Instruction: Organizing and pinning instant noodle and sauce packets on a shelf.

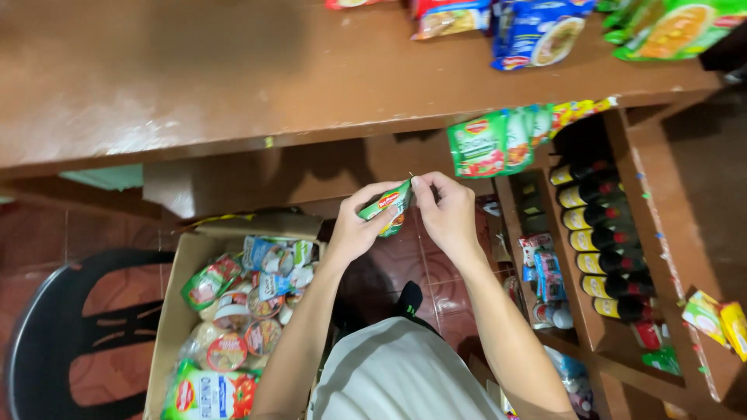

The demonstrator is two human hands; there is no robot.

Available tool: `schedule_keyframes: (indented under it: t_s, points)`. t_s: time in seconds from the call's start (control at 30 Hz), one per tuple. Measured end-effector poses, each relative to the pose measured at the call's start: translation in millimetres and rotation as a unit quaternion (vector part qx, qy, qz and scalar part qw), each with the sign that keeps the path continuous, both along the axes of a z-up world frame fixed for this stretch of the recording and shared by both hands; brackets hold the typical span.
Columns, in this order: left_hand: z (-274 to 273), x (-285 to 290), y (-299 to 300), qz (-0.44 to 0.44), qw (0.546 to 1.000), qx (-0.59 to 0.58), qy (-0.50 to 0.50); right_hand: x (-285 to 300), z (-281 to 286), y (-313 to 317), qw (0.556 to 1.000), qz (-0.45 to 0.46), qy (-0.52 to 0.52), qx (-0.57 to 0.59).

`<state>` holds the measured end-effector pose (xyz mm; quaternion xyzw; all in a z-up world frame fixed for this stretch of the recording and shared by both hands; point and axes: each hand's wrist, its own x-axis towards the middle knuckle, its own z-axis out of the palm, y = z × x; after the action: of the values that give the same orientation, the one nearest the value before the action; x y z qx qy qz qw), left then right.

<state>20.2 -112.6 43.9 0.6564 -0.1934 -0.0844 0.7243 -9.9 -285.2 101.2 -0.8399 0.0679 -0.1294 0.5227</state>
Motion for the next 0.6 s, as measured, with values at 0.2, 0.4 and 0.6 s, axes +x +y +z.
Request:
schedule_keyframes:
  t_s: [0.2, 0.4, 0.6]
  points:
    - [-18.2, 35.0, -77.9, -0.081, 0.991, -0.098, 0.043, -2.9, 0.4, -60.4, 0.997, -0.066, -0.039, 0.005]
    - [-37.6, 56.8, -159.0, -0.067, 0.98, -0.162, 0.095, 11.9, 5.4, -106.0, 0.985, -0.124, -0.084, -0.087]
    - [-53.9, 70.9, -201.3, -0.021, 0.955, -0.253, 0.154, 42.7, -6.2, -139.5, 0.979, -0.104, -0.115, -0.132]
